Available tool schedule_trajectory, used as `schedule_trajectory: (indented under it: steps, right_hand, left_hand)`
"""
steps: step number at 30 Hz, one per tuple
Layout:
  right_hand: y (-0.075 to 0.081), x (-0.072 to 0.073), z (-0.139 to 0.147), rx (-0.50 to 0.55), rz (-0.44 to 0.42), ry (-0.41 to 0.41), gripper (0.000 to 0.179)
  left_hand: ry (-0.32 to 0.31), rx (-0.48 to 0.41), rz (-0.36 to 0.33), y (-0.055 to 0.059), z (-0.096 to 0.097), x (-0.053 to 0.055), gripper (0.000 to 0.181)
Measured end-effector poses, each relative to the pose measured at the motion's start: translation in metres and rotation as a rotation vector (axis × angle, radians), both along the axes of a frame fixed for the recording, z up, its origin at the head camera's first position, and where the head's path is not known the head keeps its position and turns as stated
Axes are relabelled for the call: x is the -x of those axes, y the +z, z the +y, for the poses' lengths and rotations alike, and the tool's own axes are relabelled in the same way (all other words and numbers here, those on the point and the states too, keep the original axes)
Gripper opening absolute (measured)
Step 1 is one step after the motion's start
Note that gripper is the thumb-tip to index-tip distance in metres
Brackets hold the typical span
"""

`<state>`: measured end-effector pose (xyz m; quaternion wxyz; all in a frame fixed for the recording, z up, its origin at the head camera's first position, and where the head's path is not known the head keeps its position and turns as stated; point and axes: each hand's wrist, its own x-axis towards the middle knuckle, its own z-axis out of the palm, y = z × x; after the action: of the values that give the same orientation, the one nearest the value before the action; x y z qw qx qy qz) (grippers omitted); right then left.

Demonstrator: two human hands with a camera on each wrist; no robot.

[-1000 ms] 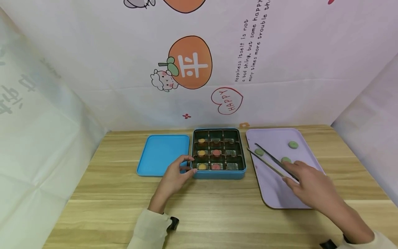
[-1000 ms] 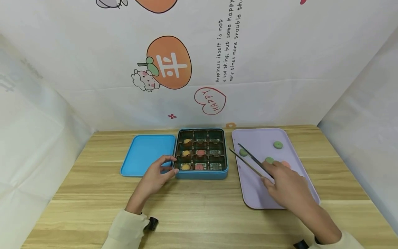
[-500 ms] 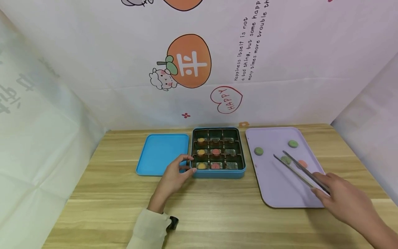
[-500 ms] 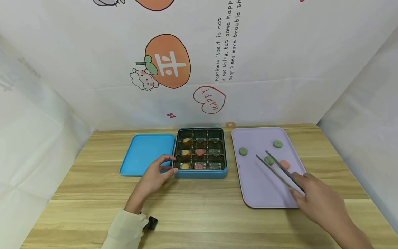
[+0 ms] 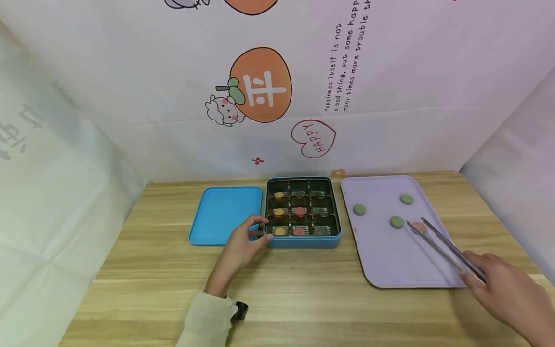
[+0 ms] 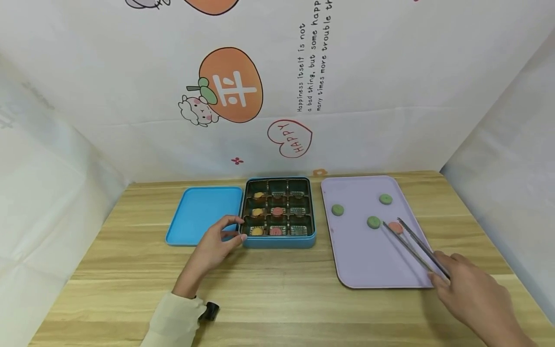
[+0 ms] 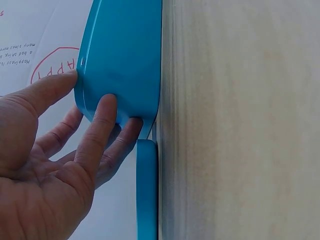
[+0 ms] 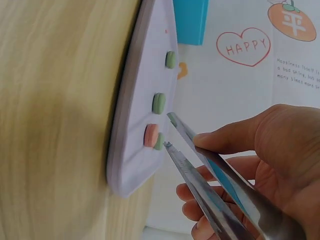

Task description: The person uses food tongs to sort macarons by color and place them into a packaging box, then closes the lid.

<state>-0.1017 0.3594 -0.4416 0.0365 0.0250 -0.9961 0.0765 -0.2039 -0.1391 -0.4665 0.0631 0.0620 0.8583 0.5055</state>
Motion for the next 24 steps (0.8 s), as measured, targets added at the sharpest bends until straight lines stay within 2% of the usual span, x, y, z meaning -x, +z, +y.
schedule_trajectory:
  steps: [11,14,21,24]
  right_hand:
    - [-0.004,0.004,0.003,0.0,-0.057,-0.024,0.047]
    - [-0.006,0.005,0.003,0.006,-0.037,-0.019,0.046]
    - [-0.01,0.009,0.004,0.019,-0.058,-0.028,0.048]
    - [-0.013,0.01,0.004,0.023,-0.036,-0.028,0.048]
  left_hand:
    - [0.001,0.001,0.005,0.0,0.0,0.0,0.035]
    - [0.0,0.001,0.004,0.0,0.0,0.0,0.035]
    - [0.003,0.004,-0.001,0.0,-0.001,0.0,0.034]
    - [0.001,0.006,0.002,0.0,-0.001,0.0,0.034]
